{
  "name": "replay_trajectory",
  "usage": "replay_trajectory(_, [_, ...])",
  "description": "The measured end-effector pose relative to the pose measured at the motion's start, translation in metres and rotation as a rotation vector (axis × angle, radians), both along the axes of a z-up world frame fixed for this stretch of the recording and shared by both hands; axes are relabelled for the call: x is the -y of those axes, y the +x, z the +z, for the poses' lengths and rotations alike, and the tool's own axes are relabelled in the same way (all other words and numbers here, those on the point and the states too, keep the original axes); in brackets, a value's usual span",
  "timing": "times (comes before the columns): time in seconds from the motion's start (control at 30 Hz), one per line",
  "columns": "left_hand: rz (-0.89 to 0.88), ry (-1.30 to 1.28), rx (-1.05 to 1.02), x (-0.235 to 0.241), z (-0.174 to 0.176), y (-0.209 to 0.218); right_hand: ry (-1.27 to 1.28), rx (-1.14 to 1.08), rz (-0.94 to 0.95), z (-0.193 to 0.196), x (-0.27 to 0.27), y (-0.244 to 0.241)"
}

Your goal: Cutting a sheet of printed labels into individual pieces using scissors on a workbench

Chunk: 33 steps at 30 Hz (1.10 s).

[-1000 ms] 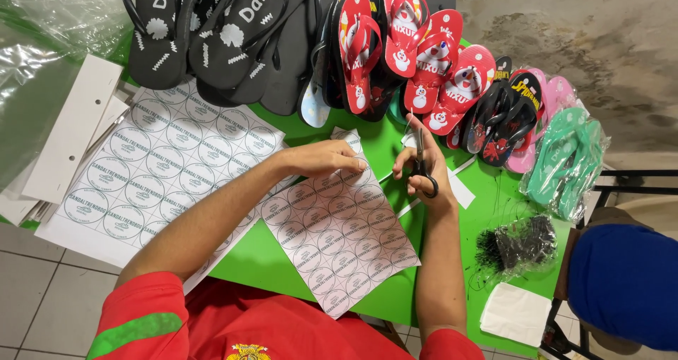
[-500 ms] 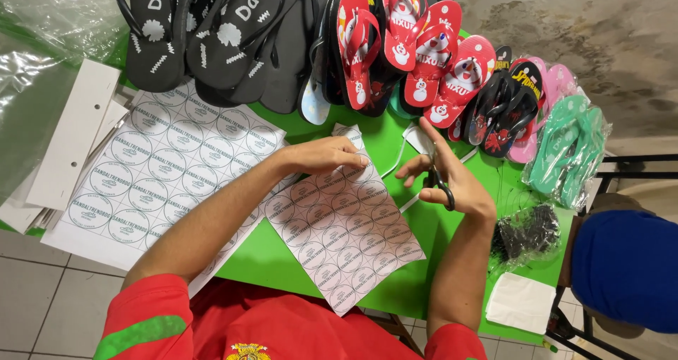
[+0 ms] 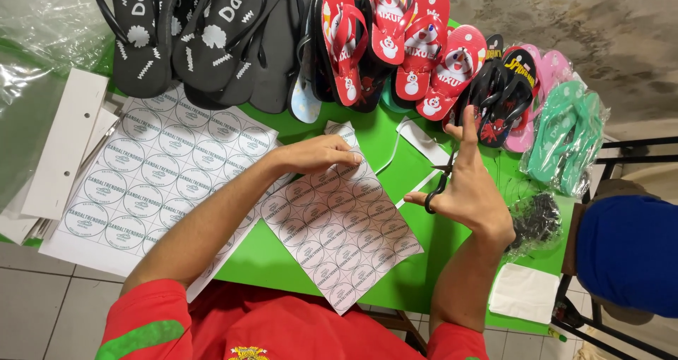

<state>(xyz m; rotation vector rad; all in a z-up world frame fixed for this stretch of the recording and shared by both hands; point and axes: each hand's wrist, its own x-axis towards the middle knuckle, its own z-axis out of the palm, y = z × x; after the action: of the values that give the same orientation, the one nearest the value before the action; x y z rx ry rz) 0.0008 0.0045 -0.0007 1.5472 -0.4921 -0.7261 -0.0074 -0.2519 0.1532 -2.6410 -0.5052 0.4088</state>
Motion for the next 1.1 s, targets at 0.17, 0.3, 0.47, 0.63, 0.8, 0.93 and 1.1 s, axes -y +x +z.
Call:
replay_trajectory(0.17, [0.013,-0.009,0.011,0.001,-0.006,-0.002,0.085,0.048,0.015,-0.008,0.012,0.003])
replay_trajectory(0.3, [0.032,-0.022,0.018,0.0,0.003,-0.005,0.238,0.094,0.021,-0.017,0.03,0.01])
replay_trajectory(0.47, [0.041,-0.031,-0.001,-0.004,0.016,-0.009,0.404,0.107,0.032,-0.03,0.049,0.019])
replay_trajectory(0.63, [0.042,-0.044,-0.002,-0.008,0.022,-0.006,0.52,0.075,0.041,-0.058,0.082,0.023])
replay_trajectory(0.8, [0.045,-0.077,-0.016,-0.009,0.023,-0.007,1.082,-0.052,0.259,-0.165,0.157,0.106])
replay_trajectory(0.93, [0.038,-0.073,-0.021,-0.01,0.018,-0.006,0.907,-0.047,-0.059,-0.113,0.124,0.072])
replay_trajectory(1.1, [0.034,-0.093,-0.02,-0.005,0.006,-0.004,0.851,0.032,-0.033,-0.067,0.101,0.027])
